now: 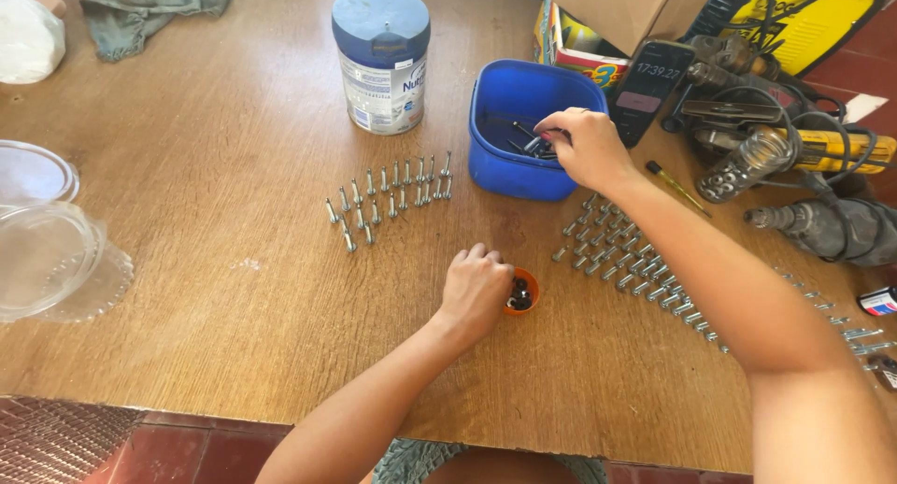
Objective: The person repeatedly picks up bolts and nuts from a table and a small container, then screws the nuts onto the bolts by hand. The assembled fasteners are placed into a blue plastic bin. The person continues this repetitive assembly process throughout the clip.
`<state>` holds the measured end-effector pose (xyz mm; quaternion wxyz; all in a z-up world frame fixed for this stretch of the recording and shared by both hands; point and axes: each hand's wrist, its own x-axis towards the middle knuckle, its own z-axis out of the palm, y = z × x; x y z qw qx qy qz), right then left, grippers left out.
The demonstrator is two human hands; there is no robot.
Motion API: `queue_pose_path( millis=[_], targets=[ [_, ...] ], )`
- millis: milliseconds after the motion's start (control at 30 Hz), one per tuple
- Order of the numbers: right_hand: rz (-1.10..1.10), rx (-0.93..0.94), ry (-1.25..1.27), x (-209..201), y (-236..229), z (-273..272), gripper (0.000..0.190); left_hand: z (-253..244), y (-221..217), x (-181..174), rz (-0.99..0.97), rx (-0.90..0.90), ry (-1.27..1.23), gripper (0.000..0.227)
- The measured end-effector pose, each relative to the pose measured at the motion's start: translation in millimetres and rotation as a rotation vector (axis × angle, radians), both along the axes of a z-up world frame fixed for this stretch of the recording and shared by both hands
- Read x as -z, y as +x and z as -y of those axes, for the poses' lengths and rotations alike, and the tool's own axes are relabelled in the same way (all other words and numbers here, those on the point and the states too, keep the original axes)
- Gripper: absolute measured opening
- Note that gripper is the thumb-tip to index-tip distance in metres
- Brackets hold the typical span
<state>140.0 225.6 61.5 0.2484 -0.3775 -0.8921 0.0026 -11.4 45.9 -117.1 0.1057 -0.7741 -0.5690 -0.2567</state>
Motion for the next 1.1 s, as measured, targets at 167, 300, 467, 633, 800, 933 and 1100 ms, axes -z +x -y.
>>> queue_pose_path(
  millis=[167, 300, 467, 633, 800, 933, 1100],
  targets=[
    [0.208, 0.065, -0.161, 12.0, -15.4, -28.5, 0.024, 7.5, 3.3, -8.9, 0.038, -0.016, 0.058, 0.005],
    [0.220, 0.039, -0.210, 2.8, -36.0, -16.6, 0.030, 12.0, 1.5, -17.6, 0.012, -0.018, 0.031, 0.010],
    [0.151, -0.194, 0.561, 1.2, -74.2, 27.4, 0.017, 10.0, 1.8, -17.7, 0.000, -0.017, -0.002, 0.013],
    [0.291, -0.301, 0.427, 21.8, -98.2, 60.5, 0.012, 14.6, 0.6, -30.7, -0.004, -0.015, -0.109, 0.015],
    [0.391, -0.176, 0.329, 64.2, -109.4, 43.3, 0.027, 9.3, 3.0, -23.5, -0.025, -0.004, -0.125, 0.006],
    [0.382, -0.188, 0.241, 70.1, -111.6, 43.0, 0.023, 18.6, -3.1, -51.0, -0.003, 0.027, -0.140, 0.010],
    [0.381, -0.152, 0.280, 82.8, -106.8, 45.9, 0.024, 19.2, -6.1, -58.2, 0.143, 0.052, -0.068, 0.015]
  ],
)
